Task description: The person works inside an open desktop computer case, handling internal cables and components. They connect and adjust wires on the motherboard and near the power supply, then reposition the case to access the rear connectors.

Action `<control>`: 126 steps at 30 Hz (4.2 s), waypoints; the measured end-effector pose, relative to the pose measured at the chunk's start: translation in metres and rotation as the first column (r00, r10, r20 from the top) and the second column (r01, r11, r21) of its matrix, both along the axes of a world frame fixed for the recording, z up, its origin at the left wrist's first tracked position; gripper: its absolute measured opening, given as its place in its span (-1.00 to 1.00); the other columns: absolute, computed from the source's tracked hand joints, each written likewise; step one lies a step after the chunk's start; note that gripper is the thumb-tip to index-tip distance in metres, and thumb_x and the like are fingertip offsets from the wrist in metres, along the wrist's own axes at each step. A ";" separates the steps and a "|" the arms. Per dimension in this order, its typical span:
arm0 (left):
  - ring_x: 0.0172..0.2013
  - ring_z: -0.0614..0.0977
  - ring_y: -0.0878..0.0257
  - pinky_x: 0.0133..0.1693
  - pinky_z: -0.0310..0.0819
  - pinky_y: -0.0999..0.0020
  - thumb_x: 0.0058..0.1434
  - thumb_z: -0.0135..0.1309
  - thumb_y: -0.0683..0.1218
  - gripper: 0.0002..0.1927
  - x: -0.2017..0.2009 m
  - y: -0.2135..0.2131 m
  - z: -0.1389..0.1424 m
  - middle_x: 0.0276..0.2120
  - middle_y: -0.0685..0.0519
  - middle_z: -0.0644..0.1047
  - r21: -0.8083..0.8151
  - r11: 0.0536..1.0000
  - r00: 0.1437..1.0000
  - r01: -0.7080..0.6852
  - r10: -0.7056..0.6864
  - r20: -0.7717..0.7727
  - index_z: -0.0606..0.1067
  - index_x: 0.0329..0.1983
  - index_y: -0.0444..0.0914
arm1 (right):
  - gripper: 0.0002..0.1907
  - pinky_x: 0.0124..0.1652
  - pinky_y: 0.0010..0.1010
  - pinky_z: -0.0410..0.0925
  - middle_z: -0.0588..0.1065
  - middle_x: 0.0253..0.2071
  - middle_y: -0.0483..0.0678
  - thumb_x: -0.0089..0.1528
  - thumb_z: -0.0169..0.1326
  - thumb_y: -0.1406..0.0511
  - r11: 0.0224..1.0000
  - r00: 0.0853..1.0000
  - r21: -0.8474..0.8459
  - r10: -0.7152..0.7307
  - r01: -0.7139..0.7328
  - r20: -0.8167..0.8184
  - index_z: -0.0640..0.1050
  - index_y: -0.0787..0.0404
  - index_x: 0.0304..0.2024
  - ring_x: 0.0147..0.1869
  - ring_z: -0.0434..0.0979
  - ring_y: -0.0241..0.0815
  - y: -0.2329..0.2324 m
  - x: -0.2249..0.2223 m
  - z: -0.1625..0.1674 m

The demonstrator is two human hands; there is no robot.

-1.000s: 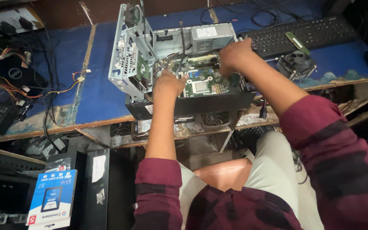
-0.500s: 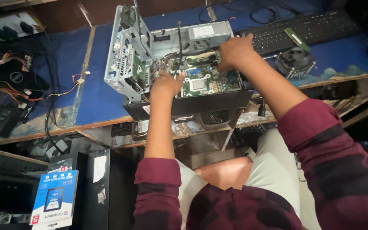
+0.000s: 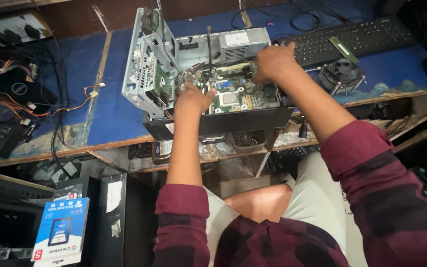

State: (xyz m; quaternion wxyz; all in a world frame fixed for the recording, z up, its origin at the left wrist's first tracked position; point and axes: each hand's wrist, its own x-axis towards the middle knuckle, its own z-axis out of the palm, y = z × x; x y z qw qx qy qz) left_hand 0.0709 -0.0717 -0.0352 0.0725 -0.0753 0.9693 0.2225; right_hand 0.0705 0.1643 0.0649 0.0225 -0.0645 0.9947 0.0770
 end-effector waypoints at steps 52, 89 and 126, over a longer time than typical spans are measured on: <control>0.14 0.55 -0.19 0.17 0.43 0.08 0.21 -0.06 -0.13 -0.57 -0.008 -0.006 0.000 0.10 -0.36 0.50 -0.019 1.000 0.993 0.017 -0.019 -0.114 0.49 0.09 -0.45 | -0.26 0.16 0.30 0.22 0.59 0.02 0.16 -0.19 0.50 0.08 0.996 0.996 -0.083 -0.050 0.043 -0.074 0.64 0.24 -0.01 0.15 0.57 0.20 0.002 -0.002 -0.003; 0.17 0.56 -0.14 0.18 0.44 0.12 0.14 -0.02 -0.15 -0.55 -0.004 -0.004 0.018 0.14 -0.35 0.50 -0.116 0.989 0.996 0.087 -0.082 0.044 0.55 0.07 -0.45 | -0.14 0.21 0.27 0.20 0.58 0.11 0.09 -0.26 0.55 0.02 0.999 1.000 0.043 -0.028 0.028 -0.005 0.63 0.16 0.07 0.19 0.56 0.12 -0.001 0.001 -0.002; 0.11 0.59 -0.16 0.12 0.50 0.05 0.19 -0.02 -0.16 -0.63 -0.003 -0.004 0.013 0.11 -0.28 0.53 -0.262 0.941 0.976 0.213 -0.194 0.095 0.60 0.02 -0.35 | -0.25 -0.02 -0.05 0.39 0.60 -0.20 0.09 -0.33 0.57 -0.03 0.893 0.982 -0.448 -0.043 -0.045 -0.184 0.58 0.15 -0.22 -0.06 0.59 0.16 0.020 0.015 0.011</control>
